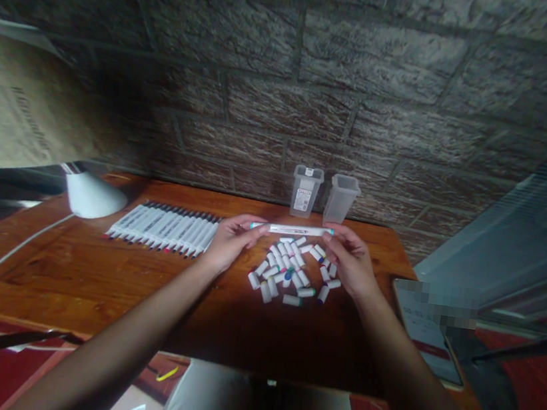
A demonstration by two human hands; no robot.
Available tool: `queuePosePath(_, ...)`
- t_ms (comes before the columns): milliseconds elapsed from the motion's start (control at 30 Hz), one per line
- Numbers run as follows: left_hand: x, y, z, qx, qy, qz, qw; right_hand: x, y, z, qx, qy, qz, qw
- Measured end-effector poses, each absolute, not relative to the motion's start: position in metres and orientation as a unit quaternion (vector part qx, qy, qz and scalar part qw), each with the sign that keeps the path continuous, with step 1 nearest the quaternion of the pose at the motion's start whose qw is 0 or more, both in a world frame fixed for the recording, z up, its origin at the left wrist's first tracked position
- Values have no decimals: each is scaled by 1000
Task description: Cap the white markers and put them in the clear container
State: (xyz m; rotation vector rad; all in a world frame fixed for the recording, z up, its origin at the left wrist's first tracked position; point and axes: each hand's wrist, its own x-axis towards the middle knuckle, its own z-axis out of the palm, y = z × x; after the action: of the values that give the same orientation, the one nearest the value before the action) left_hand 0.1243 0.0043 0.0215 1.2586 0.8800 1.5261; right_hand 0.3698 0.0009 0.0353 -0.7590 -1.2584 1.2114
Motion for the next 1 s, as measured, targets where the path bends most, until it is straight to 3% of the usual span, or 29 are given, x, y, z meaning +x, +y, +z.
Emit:
queuePosePath(267, 127, 0, 29, 475, 326, 642, 506, 371, 4, 33, -343, -541, 519, 566)
queuePosePath(633, 128, -1, 30, 465, 295, 625, 554, 356, -17, 33, -366, -724, 414, 412)
queuePosePath(767, 126, 1, 25, 480, 272, 591, 589, 352, -19, 35, -349, -731, 449, 377)
queuePosePath(867, 124, 5, 22, 470, 265, 597, 593, 354, -16, 36, -343, -692, 502, 390)
queuePosePath(1000, 124, 8, 20, 461, 301, 620, 559, 358, -2, 40, -359, -616, 520, 469)
